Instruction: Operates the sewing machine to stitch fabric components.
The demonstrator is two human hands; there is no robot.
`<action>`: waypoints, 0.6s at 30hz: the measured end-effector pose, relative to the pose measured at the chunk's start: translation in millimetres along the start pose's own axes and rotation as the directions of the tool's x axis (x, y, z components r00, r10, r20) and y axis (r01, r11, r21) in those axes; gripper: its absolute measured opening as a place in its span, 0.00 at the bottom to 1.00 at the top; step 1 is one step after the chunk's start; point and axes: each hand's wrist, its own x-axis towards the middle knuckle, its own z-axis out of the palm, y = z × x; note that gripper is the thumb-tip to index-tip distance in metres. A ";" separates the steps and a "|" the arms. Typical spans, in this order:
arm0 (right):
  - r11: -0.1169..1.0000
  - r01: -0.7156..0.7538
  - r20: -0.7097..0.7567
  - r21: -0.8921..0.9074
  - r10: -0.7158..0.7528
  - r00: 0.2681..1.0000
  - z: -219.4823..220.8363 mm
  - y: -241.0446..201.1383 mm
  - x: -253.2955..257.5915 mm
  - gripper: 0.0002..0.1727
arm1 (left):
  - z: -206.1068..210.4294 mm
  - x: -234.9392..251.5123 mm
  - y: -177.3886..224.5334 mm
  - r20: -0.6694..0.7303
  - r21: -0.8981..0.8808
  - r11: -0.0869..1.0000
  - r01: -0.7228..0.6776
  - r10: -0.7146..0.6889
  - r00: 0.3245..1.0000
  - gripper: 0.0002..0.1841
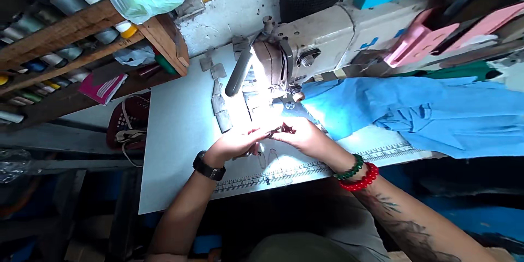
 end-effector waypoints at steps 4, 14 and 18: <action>1.000 -0.026 -0.013 -0.008 0.026 1.000 -1.7 -0.6 2.2 0.09 | 5.7 10.2 -1.6 -0.151 0.017 1.000 0.010 -0.008 0.988 0.14; 0.787 -0.061 -0.086 -0.614 0.010 0.996 -16.5 2.3 -8.2 0.16 | -5.5 63.8 -15.9 -0.364 0.558 0.824 0.097 0.139 0.921 0.10; 0.678 -0.036 -0.098 -0.734 -0.053 0.994 -11.0 4.7 -10.4 0.14 | -12.3 69.0 -6.9 -0.373 0.554 0.828 0.091 0.149 0.916 0.09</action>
